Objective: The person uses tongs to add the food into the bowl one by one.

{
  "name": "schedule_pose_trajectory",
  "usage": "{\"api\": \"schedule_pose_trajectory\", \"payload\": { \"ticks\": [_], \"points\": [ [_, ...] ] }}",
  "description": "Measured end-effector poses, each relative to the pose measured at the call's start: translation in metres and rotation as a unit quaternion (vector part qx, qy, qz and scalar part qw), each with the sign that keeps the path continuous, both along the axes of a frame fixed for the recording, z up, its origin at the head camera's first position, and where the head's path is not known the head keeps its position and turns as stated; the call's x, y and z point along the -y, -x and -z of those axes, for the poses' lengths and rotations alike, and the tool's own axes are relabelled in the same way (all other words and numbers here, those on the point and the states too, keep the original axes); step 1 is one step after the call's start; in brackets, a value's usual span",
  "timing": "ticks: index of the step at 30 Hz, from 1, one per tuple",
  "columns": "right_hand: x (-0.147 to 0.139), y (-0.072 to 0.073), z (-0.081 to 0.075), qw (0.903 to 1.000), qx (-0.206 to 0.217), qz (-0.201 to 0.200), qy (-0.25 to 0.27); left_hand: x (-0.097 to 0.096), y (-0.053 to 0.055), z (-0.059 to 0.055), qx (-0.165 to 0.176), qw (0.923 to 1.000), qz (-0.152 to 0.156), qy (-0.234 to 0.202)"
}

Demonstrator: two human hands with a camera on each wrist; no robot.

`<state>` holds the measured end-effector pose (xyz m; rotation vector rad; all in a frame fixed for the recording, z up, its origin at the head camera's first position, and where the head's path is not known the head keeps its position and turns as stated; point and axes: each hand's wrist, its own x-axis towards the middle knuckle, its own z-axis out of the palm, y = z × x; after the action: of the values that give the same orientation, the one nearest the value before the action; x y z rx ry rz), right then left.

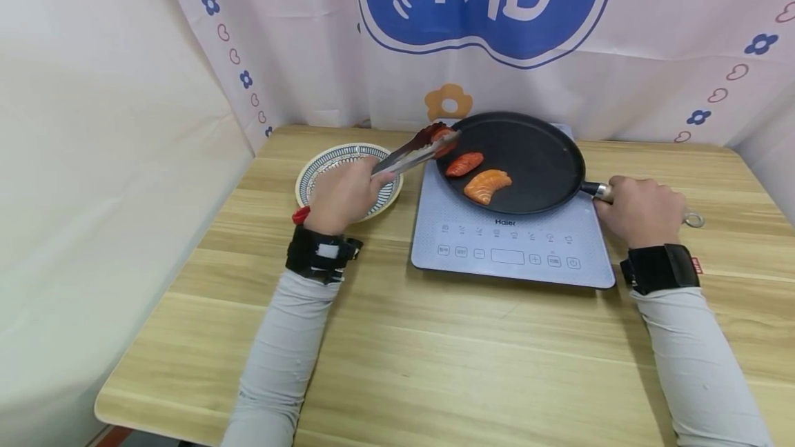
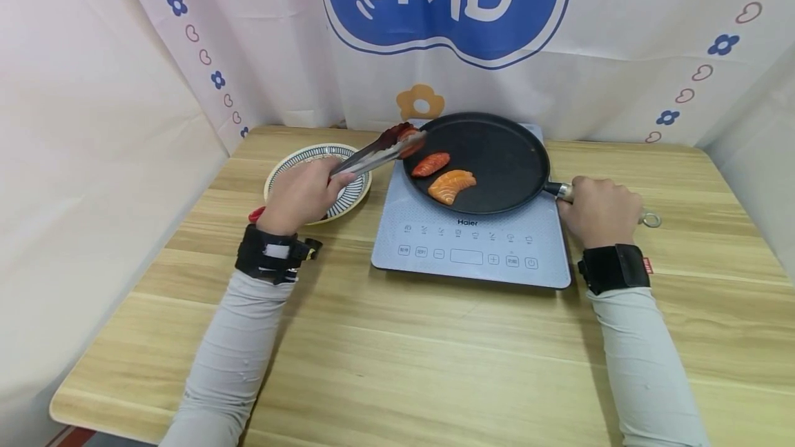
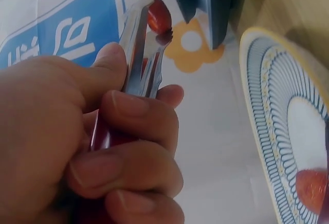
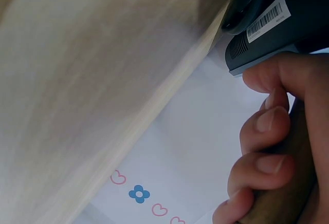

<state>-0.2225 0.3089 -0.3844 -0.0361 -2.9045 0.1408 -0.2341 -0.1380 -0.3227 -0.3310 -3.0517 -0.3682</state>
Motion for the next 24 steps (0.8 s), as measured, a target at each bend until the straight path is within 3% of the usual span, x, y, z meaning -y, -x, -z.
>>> {"api": "schedule_pose_trajectory", "payload": {
  "ticks": [14, 24],
  "points": [
    [0.0, 0.001, 0.0, 1.0, -0.001, -0.001, -0.002, -0.018, -0.001, 0.011, -0.021, 0.9995, -0.018, 0.015],
    [0.0, 0.001, -0.001, 1.0, 0.008, 0.002, 0.0, -0.026, -0.003, 0.015, -0.062, 0.9975, -0.017, 0.029]
  ]
}}
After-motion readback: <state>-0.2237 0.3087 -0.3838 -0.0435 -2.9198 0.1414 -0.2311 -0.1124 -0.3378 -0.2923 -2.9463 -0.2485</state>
